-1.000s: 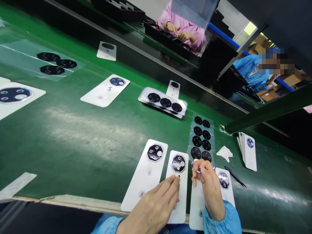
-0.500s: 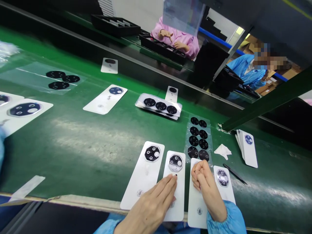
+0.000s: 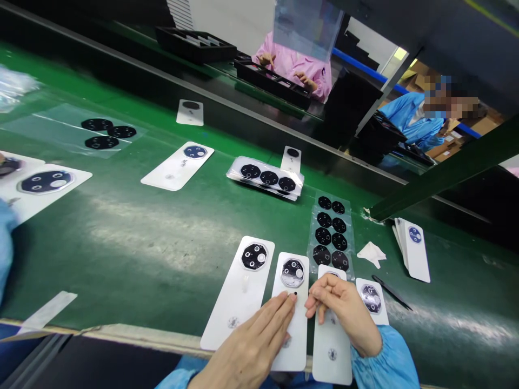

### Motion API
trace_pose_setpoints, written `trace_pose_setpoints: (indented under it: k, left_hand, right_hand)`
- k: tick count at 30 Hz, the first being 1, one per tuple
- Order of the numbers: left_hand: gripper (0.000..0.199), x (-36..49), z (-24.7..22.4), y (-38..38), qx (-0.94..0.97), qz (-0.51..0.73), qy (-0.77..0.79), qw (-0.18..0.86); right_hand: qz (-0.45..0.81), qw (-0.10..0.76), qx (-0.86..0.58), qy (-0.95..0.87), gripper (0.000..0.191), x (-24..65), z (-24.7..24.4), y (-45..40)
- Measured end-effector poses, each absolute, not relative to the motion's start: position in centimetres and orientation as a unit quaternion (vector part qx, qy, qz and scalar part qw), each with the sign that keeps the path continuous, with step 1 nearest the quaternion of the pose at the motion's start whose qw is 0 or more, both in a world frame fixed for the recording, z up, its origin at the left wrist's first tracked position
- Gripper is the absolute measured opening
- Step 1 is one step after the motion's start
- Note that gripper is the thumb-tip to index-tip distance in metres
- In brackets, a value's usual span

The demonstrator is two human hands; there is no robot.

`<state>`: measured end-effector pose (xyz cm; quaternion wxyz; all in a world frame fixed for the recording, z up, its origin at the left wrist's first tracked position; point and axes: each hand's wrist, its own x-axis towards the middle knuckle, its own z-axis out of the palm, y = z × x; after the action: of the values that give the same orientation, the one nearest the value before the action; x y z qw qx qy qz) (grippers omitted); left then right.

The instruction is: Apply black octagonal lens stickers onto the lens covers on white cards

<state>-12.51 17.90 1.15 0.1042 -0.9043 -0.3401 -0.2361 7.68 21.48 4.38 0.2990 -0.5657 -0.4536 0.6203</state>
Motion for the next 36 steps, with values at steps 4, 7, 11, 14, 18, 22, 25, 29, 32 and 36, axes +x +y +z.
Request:
trace_pose_setpoints:
  k: [4, 7, 11, 14, 18, 22, 25, 29, 32, 36]
  left_hand:
    - [0.036, -12.5, 1.3, 17.8, -0.903, -0.237, -0.342, 0.105]
    - [0.035, -12.4, 1.2, 17.8, -0.904, -0.236, -0.341, 0.106]
    - [0.035, -12.4, 1.0, 17.7, -0.902, -0.239, -0.345, 0.101]
    - [0.035, -12.5, 1.1, 17.8, -0.903, -0.239, -0.341, 0.107]
    - [0.034, -12.5, 1.3, 17.8, -0.900, -0.244, -0.343, 0.113]
    - [0.034, -12.5, 1.3, 17.8, -0.899, -0.246, -0.346, 0.108]
    - [0.034, -12.5, 1.2, 17.8, -0.899, -0.250, -0.345, 0.106]
    - [0.034, -12.5, 1.2, 17.8, -0.897, -0.255, -0.348, 0.100]
    - [0.034, -12.4, 1.1, 17.7, -0.895, -0.253, -0.355, 0.098]
    - [0.035, -12.5, 1.2, 17.7, -0.898, -0.250, -0.349, 0.102]
  right_hand:
    - [0.560, 0.280, -0.569, -0.533, 0.039, 7.7, 4.8, 21.6]
    - [0.478, 0.229, -0.583, -0.616, 0.033, 7.4, 5.2, 21.6]
    - [0.359, 0.184, -0.569, -0.717, 0.018, 7.2, 5.4, 21.6]
    - [0.309, 0.154, -0.543, -0.765, 0.015, 7.2, 5.3, 21.8]
    - [0.272, 0.142, -0.500, -0.810, 0.017, 7.1, 5.2, 22.0]
    - [0.275, 0.137, -0.482, -0.821, 0.016, 7.0, 5.1, 22.1]
    - [0.287, 0.135, -0.480, -0.818, 0.015, 7.0, 5.1, 22.3]
    - [0.279, 0.131, -0.465, -0.830, 0.015, 7.1, 4.9, 22.7]
    - [0.283, 0.139, -0.455, -0.833, 0.014, 7.1, 4.9, 22.9]
    - [0.296, 0.150, -0.461, -0.823, 0.013, 7.0, 4.9, 23.2]
